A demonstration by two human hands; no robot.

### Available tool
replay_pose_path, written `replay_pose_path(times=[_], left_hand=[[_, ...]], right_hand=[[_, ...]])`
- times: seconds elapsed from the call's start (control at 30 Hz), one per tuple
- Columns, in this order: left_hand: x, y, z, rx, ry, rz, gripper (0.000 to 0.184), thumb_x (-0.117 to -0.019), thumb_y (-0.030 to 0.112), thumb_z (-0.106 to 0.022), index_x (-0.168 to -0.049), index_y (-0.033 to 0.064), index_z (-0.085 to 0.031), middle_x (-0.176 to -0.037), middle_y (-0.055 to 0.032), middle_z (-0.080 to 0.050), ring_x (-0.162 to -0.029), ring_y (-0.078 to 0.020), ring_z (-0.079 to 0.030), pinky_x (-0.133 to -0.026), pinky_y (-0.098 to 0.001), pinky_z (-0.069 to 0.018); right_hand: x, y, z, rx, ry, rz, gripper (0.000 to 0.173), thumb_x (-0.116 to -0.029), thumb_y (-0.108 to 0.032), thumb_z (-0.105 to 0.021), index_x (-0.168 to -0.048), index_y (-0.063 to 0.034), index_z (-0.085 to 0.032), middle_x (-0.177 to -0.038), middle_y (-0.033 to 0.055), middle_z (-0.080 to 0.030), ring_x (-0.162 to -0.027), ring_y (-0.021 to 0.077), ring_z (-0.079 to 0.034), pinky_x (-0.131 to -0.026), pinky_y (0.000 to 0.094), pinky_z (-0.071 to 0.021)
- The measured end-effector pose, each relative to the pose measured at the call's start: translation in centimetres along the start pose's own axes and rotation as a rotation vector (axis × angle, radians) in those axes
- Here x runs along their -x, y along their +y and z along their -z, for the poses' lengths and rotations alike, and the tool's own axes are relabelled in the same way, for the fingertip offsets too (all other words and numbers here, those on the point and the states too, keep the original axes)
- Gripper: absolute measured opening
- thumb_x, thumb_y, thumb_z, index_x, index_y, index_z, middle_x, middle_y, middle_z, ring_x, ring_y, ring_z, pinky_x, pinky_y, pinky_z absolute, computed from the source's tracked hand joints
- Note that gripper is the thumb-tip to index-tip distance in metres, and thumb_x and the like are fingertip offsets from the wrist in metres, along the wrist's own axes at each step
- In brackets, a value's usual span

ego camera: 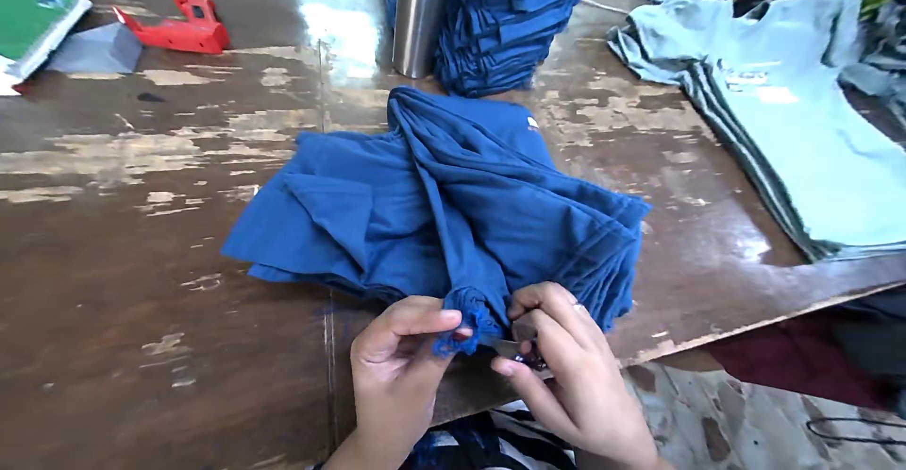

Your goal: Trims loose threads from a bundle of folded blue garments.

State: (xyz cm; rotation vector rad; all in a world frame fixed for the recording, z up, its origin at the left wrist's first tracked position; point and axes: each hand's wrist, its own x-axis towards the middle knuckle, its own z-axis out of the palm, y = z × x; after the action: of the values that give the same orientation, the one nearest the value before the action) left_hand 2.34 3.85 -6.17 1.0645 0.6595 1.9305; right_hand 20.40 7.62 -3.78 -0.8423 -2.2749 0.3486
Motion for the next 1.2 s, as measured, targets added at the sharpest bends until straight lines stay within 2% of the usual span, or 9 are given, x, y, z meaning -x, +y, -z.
replay_pose_path(times=[0.1,0.4,0.73,0.8,0.9,0.97,1.07,1.13,1.2], left_hand=[[0.3,0.5,0.1,-0.023,-0.050,-0.008,0.019,-0.0956,0.007,-0.069,-0.112,0.0151,-0.074,-0.113,0.0052,-0.073,-0.100,-0.0026,-0.069,-0.087,-0.0176,-0.0575],[0.8,1.3,0.8,-0.139,-0.163,-0.007,0.016,-0.0954,0.015,-0.072,-0.112,0.0159,-0.075,-0.120,0.0049,-0.069,-0.109,-0.0044,-0.066,-0.092,-0.0186,-0.0553],[1.0,1.5,1.1,-0.094,-0.139,0.033,0.015,-0.0996,0.022,-0.064,-0.114,0.0205,-0.069,-0.118,0.0070,-0.070,-0.108,-0.0044,-0.066,-0.092,-0.0200,-0.0546],[0.9,1.7,1.1,0.024,-0.095,0.103,0.026,-0.0980,0.033,-0.065,-0.121,0.0220,-0.064,-0.116,0.0044,-0.072,-0.107,-0.0080,-0.068,-0.093,-0.0249,-0.0551],[0.6,1.6,0.9,0.125,-0.060,0.123,0.057,-0.0893,0.048,-0.073,-0.134,0.0199,-0.052,-0.113,0.0001,-0.073,-0.104,-0.0128,-0.070,-0.096,-0.0299,-0.0545],[0.3,1.3,0.5,0.013,-0.032,0.100,0.058,-0.0872,0.040,-0.079,-0.132,0.0185,-0.049,-0.109,0.0039,-0.074,-0.099,-0.0088,-0.071,-0.091,-0.0263,-0.0577],[0.5,1.1,0.2,-0.157,0.008,0.040,0.028,-0.0893,0.010,-0.077,-0.116,0.0158,-0.070,-0.107,0.0072,-0.073,-0.095,-0.0025,-0.070,-0.083,-0.0180,-0.0594],[0.6,1.1,0.9,-0.319,-0.061,-0.065,0.019,-0.0898,0.009,-0.077,-0.106,0.0167,-0.073,-0.102,0.0083,-0.071,-0.095,-0.0006,-0.067,-0.082,-0.0145,-0.0568],[0.7,1.5,1.9,-0.473,-0.165,-0.150,0.014,-0.0897,0.008,-0.077,-0.100,0.0146,-0.070,-0.098,0.0066,-0.068,-0.094,-0.0013,-0.066,-0.083,-0.0147,-0.0556]], right_hand=[[0.0,-0.2,-0.4,0.064,0.011,-0.004,0.046,-0.1063,-0.048,-0.043,-0.089,-0.0084,-0.059,-0.096,0.0099,-0.061,-0.089,0.0186,-0.058,-0.080,0.0326,-0.0464],[-1.1,-1.5,-0.8,0.157,-0.040,0.000,0.058,-0.1081,-0.053,-0.024,-0.086,-0.0110,-0.057,-0.095,0.0104,-0.062,-0.090,0.0238,-0.058,-0.074,0.0381,-0.0410],[-1.0,-1.4,-1.1,0.182,0.021,0.003,0.055,-0.1100,-0.045,-0.025,-0.081,-0.0117,-0.057,-0.091,0.0083,-0.063,-0.088,0.0227,-0.058,-0.073,0.0368,-0.0403],[-0.9,-1.2,-0.7,0.129,0.015,-0.004,0.055,-0.1103,-0.045,-0.025,-0.083,-0.0106,-0.057,-0.092,0.0087,-0.062,-0.089,0.0221,-0.058,-0.074,0.0360,-0.0424],[-0.6,-0.9,-0.1,0.042,0.004,-0.018,0.053,-0.1098,-0.046,-0.028,-0.085,-0.0088,-0.057,-0.093,0.0097,-0.061,-0.090,0.0207,-0.059,-0.076,0.0350,-0.0452],[-0.5,-0.6,0.1,0.006,0.007,-0.037,0.048,-0.1085,-0.047,-0.037,-0.091,-0.0073,-0.057,-0.097,0.0099,-0.060,-0.089,0.0170,-0.058,-0.078,0.0313,-0.0468],[-0.5,0.0,-0.3,-0.027,0.079,-0.049,0.022,-0.1006,-0.026,-0.060,-0.098,-0.0041,-0.059,-0.105,0.0118,-0.064,-0.091,0.0132,-0.061,-0.081,0.0253,-0.0505],[-0.4,0.6,0.0,-0.127,0.162,-0.032,0.011,-0.0934,-0.010,-0.062,-0.099,-0.0052,-0.054,-0.106,0.0091,-0.066,-0.094,0.0092,-0.062,-0.082,0.0201,-0.0514],[-0.2,1.3,0.9,-0.245,0.253,-0.003,0.015,-0.0906,-0.005,-0.061,-0.100,-0.0096,-0.051,-0.105,0.0029,-0.071,-0.096,0.0062,-0.066,-0.083,0.0191,-0.0521]])
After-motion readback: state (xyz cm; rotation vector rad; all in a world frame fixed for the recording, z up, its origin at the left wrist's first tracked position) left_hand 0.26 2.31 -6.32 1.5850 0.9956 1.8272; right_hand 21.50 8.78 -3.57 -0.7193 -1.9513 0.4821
